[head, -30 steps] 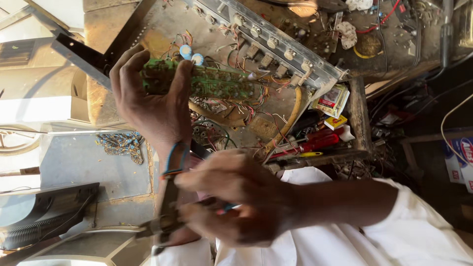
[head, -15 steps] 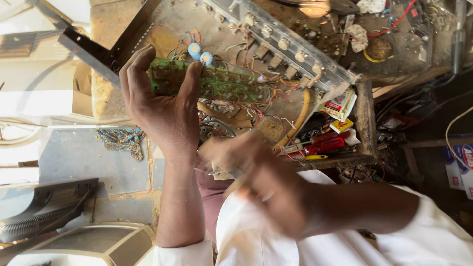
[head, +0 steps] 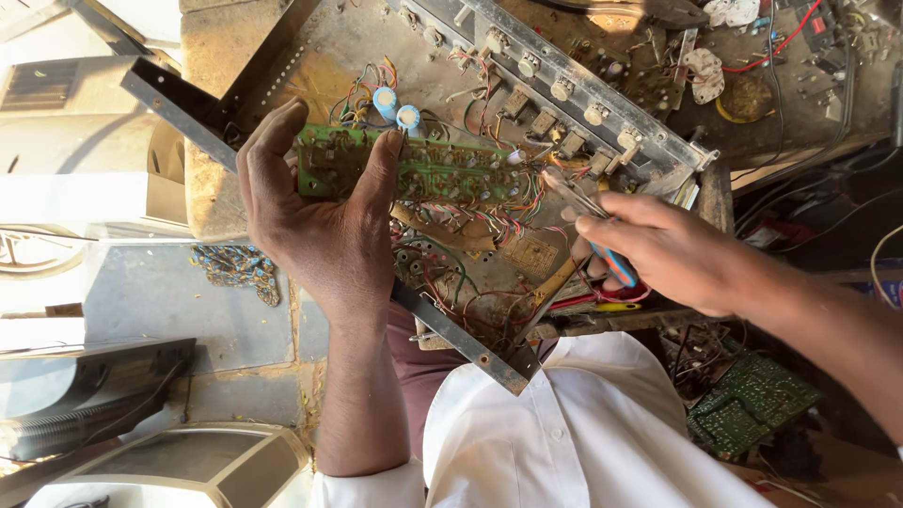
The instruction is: The person works on a dusty amplifier chassis resting on their lap, using pliers and a soldering iron to detach wires and remove components from the circuitry. They then open a tool drawer, take a brush, and brush dust off a removed circuit board on the workbench.
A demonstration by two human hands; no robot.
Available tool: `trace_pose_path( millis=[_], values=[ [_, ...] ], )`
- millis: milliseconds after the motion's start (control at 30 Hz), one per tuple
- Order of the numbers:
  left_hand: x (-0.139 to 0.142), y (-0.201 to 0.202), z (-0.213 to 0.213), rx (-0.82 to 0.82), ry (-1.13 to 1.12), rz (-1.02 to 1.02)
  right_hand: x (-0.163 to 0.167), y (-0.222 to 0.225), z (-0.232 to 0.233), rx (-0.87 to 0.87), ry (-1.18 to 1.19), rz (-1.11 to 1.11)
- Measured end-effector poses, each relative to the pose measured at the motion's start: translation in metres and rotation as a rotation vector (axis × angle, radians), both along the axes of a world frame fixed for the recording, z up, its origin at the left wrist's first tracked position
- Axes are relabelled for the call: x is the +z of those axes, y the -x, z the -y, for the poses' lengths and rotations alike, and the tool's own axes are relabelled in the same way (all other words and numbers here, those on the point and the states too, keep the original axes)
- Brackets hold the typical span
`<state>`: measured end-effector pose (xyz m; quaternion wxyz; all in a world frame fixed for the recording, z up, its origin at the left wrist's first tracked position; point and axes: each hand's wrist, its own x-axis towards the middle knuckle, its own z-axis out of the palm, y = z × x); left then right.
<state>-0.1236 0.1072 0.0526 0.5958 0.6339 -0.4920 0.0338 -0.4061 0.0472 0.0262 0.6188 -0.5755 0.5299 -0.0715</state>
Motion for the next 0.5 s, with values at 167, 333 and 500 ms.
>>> trace_pose_path(
  millis=[167,333,500],
  values=[
    [0.002,0.001,-0.001,0.018,-0.019,-0.006,0.001,-0.01,0.006,0.217,0.301,-0.263],
    [0.003,0.002,-0.002,0.021,-0.02,0.011,0.011,-0.02,0.005,0.288,0.432,-0.229],
    [0.002,0.002,-0.003,0.005,-0.016,-0.005,0.014,-0.023,0.007,0.281,0.38,-0.327]
  ],
)
